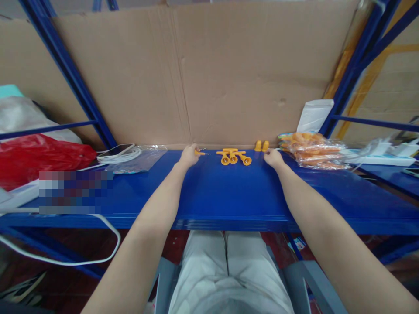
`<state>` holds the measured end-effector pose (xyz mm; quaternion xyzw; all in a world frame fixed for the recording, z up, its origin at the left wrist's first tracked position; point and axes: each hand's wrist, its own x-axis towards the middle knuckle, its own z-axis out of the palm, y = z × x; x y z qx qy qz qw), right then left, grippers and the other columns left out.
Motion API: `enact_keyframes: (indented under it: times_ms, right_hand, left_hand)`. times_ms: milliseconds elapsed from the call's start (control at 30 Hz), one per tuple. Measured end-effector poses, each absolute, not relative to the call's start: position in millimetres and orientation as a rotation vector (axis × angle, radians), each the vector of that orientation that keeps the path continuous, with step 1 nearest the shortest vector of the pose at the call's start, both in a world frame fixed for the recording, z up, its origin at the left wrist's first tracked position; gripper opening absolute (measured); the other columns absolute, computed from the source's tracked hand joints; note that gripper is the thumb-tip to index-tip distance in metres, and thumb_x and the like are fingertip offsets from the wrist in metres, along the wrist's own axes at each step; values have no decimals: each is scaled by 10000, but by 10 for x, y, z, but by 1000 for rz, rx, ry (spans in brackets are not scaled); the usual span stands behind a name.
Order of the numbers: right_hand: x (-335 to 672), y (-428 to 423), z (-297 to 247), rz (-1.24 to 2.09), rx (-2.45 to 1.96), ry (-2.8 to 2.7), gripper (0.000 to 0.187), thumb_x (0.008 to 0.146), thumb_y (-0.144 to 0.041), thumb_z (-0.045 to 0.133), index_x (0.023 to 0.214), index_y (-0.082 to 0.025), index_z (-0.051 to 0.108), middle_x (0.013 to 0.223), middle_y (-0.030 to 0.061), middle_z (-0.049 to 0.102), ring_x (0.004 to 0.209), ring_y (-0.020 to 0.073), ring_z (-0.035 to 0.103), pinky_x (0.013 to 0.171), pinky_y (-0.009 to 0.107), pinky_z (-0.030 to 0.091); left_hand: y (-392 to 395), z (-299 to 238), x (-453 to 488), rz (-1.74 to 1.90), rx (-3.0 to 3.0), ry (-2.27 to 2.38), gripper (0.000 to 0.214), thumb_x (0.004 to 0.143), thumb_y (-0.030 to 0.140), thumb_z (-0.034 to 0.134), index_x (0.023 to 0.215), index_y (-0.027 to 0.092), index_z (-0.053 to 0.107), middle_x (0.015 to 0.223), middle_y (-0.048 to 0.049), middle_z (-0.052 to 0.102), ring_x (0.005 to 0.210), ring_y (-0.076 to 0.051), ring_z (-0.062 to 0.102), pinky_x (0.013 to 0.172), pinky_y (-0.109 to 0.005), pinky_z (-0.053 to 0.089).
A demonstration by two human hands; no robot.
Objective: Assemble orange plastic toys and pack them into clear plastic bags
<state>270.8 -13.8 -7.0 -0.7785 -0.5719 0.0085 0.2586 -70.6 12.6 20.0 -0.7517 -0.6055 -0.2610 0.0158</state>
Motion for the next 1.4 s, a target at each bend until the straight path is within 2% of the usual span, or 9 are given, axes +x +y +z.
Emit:
enact_keyframes:
  times_ms: [133, 333, 500, 633, 867, 1000, 1133, 1233, 1400]
  right_hand:
    - [2787, -83, -152, 51, -2147, -1524, 458, 829, -159, 431, 1244, -106, 616, 1275, 169, 612, 1184, 282, 579, 967, 353, 463]
    - [2770, -3, -179, 36, -2192, -1608, 510, 878, -220, 380, 1357, -127, 525, 1393, 214, 487, 1290, 365, 462, 1046, 583, 341]
    - [2782, 127, -183, 24, -2192, -1685, 506, 908, -256, 352, 1391, -210, 493, 1487, 184, 377, 1353, 373, 374, 1057, 661, 261]
    - [2826, 271, -190, 66, -2232, -1658, 505, 927, -316, 328, 1407, -249, 467, 1529, 142, 315, 1390, 355, 315, 1080, 645, 229]
    - [2937, 434, -210, 93, -2221, -1570, 514, 900, -352, 436, 1393, -217, 488, 1471, 170, 401, 1347, 373, 374, 1066, 647, 252]
    - [2965, 383, -206, 77, -2129, -1521, 479, 873, -283, 475, 1340, -208, 546, 1338, 163, 528, 1256, 336, 481, 1038, 548, 364]
    - [2920, 225, -156, -61, -1956, -1390, 411, 879, -216, 429, 1255, -154, 583, 1198, 175, 573, 1101, 276, 581, 958, 401, 451]
    - [2834, 112, -99, -144, -1885, -1374, 364, 901, -213, 386, 1215, -132, 552, 1190, 190, 552, 1083, 281, 580, 940, 398, 452]
    - [2735, 63, -39, -236, -1788, -1459, 342, 889, -209, 388, 1218, -163, 468, 1248, 153, 545, 1085, 283, 576, 925, 412, 456]
  left_hand:
    - [119, 197, -721, -840, -2350, -1909, 198, 822, 107, 581, 1011, 150, 617, 1095, -117, 671, 1042, -237, 629, 898, -348, 485]
    - [69, 204, -694, -843, -2319, -1937, 426, 841, 113, 552, 1258, 194, 540, 1167, -125, 667, 1094, -254, 629, 918, -354, 486]
    - [67, 206, -655, -808, -2286, -1993, 465, 848, 158, 565, 1307, 192, 503, 1202, -134, 658, 1118, -247, 621, 932, -333, 477]
    - [63, 204, -642, -800, -2289, -1981, 436, 854, 166, 567, 1287, 165, 525, 1199, -148, 660, 1134, -256, 613, 943, -329, 463]
    - [47, 186, -638, -827, -2301, -1933, 400, 850, 164, 571, 1249, 175, 555, 1173, -136, 672, 1127, -255, 614, 941, -331, 462]
    - [127, 158, -651, -937, -2330, -1914, 348, 817, 152, 615, 1165, 165, 601, 1122, -115, 686, 1096, -238, 628, 934, -319, 477]
    - [225, 131, -642, -1208, -2481, -2003, 327, 795, 109, 640, 1115, 158, 596, 1006, -70, 700, 906, -192, 683, 808, -322, 559]
    - [249, 127, -630, -1384, -2588, -2090, 283, 800, 70, 625, 1065, 154, 574, 868, -24, 683, 741, -147, 680, 680, -311, 593]
    - [228, 142, -630, -1490, -2678, -2097, 214, 809, 13, 596, 953, 158, 533, 769, 20, 639, 712, -108, 667, 700, -290, 596]
